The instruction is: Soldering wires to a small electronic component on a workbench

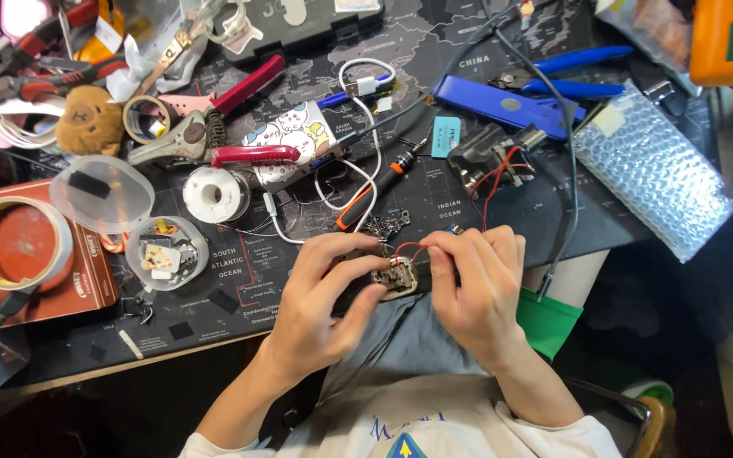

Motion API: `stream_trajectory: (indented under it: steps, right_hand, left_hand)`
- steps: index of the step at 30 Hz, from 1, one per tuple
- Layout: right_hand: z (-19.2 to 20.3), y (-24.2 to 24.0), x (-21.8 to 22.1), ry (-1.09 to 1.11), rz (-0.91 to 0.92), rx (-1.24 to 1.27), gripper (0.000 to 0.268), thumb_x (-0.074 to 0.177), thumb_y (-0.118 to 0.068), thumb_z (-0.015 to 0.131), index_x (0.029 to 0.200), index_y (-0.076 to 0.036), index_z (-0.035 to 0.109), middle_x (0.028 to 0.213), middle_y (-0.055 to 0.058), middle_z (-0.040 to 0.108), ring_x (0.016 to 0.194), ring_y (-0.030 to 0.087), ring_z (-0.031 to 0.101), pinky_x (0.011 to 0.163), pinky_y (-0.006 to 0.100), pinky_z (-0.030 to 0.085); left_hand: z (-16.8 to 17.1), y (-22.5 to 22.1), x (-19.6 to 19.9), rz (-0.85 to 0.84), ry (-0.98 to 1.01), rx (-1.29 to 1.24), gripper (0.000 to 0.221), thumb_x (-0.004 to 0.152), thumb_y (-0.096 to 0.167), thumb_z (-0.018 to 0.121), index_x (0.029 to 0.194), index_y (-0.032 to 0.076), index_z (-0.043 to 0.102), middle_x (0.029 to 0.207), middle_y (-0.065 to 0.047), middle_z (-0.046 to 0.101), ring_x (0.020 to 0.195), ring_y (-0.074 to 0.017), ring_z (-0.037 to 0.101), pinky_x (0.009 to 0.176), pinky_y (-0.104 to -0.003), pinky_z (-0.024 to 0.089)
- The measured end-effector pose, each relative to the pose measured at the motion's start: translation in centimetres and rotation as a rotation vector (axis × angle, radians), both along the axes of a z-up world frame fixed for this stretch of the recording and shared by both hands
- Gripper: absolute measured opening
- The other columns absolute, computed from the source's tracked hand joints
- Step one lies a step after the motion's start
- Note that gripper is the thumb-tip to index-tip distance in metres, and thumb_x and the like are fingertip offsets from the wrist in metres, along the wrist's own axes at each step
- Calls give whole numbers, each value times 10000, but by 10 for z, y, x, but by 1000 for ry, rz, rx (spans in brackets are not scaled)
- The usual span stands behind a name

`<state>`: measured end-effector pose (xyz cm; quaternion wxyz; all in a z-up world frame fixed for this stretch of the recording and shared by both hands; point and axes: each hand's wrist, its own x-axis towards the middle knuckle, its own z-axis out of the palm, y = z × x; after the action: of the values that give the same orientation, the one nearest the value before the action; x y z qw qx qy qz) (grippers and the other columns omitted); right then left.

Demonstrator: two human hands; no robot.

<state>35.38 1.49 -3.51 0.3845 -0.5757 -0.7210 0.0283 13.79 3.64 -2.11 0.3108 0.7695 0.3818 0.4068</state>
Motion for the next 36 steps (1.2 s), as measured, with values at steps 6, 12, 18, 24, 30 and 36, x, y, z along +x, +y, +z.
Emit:
stream_trajectory:
  steps: [6,12,18,24,30,36]
  right_hand:
    - [11,3,-4,-20,-49,57,284,1190,-263,576,962,-165,714,735,-19,517,774,236,520,817,354,331]
    - [18,3,-13,-90,-101,75,339,1194,-316,574,895,-181,660,731,-21,459,782,229,500,850,367,322]
    - [19,2,-12,-91,-128,73,320,1178,-311,610,887,-186,658,750,-20,485,792,229,517,859,367,325]
    - [15,7,-12,-73,-156,87,318,1156,-309,643,865,-197,701,805,-50,554,804,198,493,863,354,318]
    - [9,8,-14,-68,-133,121,333,1167,-324,616,868,-199,692,831,-56,568,816,196,489,851,365,293]
    - [10,14,-12,-57,-113,161,355,1176,-354,594,864,-209,681,839,-64,574,821,188,477,856,377,280]
  left_hand:
    - [32,21,-17,-60,150,404,191,1059,82,653,1124,106,831,1190,-144,779,1037,-359,776,830,-417,636]
    - [46,70,-9,-287,394,990,127,1042,32,687,1008,121,771,1075,-120,723,912,-268,688,818,-358,589]
    - [38,90,-5,-433,328,1039,164,1044,5,651,940,84,750,999,-131,686,859,-273,662,811,-363,586]
    - [29,97,-6,-478,315,928,111,1060,78,687,973,100,753,962,-105,679,850,-268,663,814,-392,587]
    - [22,88,-6,-430,245,656,91,1087,118,680,1062,78,757,978,-90,718,868,-268,703,815,-398,586]
    - [16,80,-7,-339,287,293,101,1035,223,790,1057,131,754,1002,-26,715,928,-272,678,862,-419,522]
